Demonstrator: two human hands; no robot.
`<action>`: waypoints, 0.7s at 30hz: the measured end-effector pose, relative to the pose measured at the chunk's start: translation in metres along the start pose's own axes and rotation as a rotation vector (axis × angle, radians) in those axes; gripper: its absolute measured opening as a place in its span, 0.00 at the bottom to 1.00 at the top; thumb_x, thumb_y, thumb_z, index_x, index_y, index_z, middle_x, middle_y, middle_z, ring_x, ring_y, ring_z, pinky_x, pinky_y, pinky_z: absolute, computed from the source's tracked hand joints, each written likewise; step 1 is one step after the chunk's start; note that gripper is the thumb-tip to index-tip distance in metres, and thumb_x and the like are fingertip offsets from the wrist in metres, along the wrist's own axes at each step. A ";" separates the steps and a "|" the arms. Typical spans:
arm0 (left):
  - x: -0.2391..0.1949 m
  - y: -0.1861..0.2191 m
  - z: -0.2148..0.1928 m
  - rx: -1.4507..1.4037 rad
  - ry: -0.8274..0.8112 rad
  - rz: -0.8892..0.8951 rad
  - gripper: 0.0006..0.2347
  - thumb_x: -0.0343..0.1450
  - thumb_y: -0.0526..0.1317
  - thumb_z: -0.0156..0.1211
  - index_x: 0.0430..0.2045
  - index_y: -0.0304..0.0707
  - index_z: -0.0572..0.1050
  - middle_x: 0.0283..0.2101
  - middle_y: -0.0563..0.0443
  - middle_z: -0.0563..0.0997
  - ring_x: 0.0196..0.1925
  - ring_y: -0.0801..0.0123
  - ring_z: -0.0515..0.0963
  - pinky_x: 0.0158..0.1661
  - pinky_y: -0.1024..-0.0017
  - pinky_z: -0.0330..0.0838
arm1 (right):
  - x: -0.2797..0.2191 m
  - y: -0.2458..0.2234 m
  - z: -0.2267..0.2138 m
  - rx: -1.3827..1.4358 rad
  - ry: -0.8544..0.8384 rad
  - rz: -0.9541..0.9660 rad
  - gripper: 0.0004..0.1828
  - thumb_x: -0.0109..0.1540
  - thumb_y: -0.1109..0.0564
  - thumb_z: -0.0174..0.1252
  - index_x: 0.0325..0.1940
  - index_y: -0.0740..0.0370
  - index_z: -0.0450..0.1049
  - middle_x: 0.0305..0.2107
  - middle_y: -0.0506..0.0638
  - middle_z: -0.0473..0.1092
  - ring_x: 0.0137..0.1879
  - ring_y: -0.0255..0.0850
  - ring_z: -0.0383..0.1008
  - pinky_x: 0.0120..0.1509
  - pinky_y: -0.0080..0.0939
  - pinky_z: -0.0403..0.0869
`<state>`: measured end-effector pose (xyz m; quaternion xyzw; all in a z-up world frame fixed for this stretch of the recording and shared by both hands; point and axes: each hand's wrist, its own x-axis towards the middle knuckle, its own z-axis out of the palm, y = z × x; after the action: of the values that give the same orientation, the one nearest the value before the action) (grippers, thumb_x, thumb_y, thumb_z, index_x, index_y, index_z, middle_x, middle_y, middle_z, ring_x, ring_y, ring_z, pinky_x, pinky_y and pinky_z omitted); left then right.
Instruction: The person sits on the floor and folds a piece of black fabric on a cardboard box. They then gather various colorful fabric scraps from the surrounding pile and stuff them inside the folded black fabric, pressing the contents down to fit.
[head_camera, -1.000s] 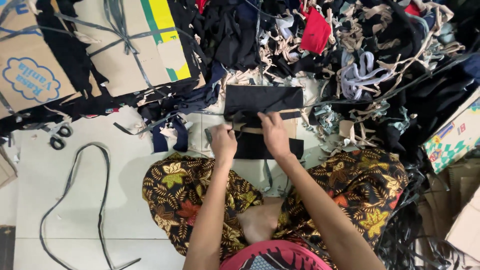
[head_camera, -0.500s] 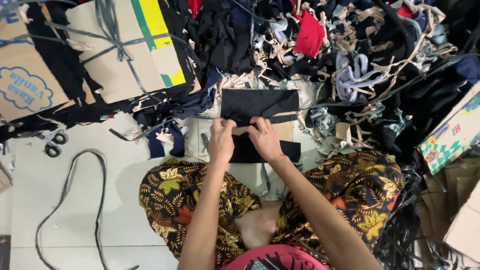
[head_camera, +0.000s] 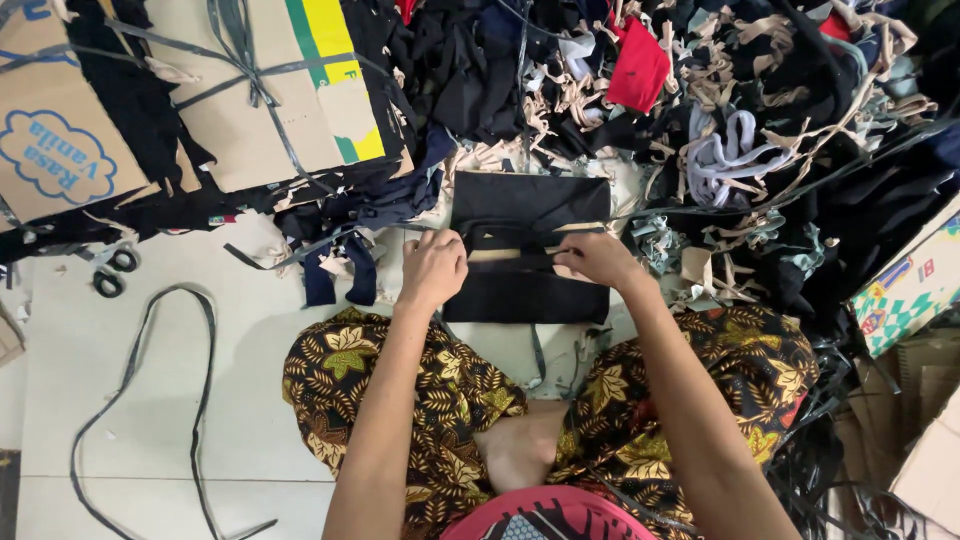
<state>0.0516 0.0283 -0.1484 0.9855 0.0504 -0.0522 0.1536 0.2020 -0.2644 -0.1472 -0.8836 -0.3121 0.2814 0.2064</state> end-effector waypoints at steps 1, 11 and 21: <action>0.001 -0.001 0.005 0.001 0.002 0.000 0.04 0.71 0.42 0.54 0.28 0.48 0.76 0.46 0.61 0.72 0.57 0.62 0.68 0.56 0.50 0.63 | 0.002 0.006 0.004 -0.001 0.002 -0.002 0.13 0.63 0.43 0.60 0.46 0.47 0.80 0.27 0.49 0.81 0.47 0.54 0.81 0.60 0.55 0.73; -0.011 0.090 -0.027 -0.038 0.224 0.123 0.29 0.72 0.41 0.61 0.69 0.39 0.60 0.75 0.33 0.53 0.76 0.41 0.52 0.65 0.33 0.47 | -0.019 -0.050 0.036 -0.538 0.691 -0.004 0.29 0.61 0.40 0.63 0.64 0.48 0.69 0.59 0.51 0.64 0.62 0.51 0.66 0.58 0.52 0.70; 0.001 0.081 0.036 0.132 0.180 0.092 0.27 0.76 0.53 0.47 0.73 0.50 0.57 0.78 0.46 0.48 0.80 0.53 0.44 0.71 0.42 0.30 | -0.018 -0.047 0.077 -0.440 0.461 -0.007 0.36 0.69 0.34 0.42 0.81 0.39 0.49 0.78 0.53 0.45 0.82 0.53 0.42 0.79 0.67 0.43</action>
<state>0.0592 -0.0596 -0.1581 0.9954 0.0151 0.0403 0.0856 0.1215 -0.2280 -0.1736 -0.9465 -0.3134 -0.0012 0.0767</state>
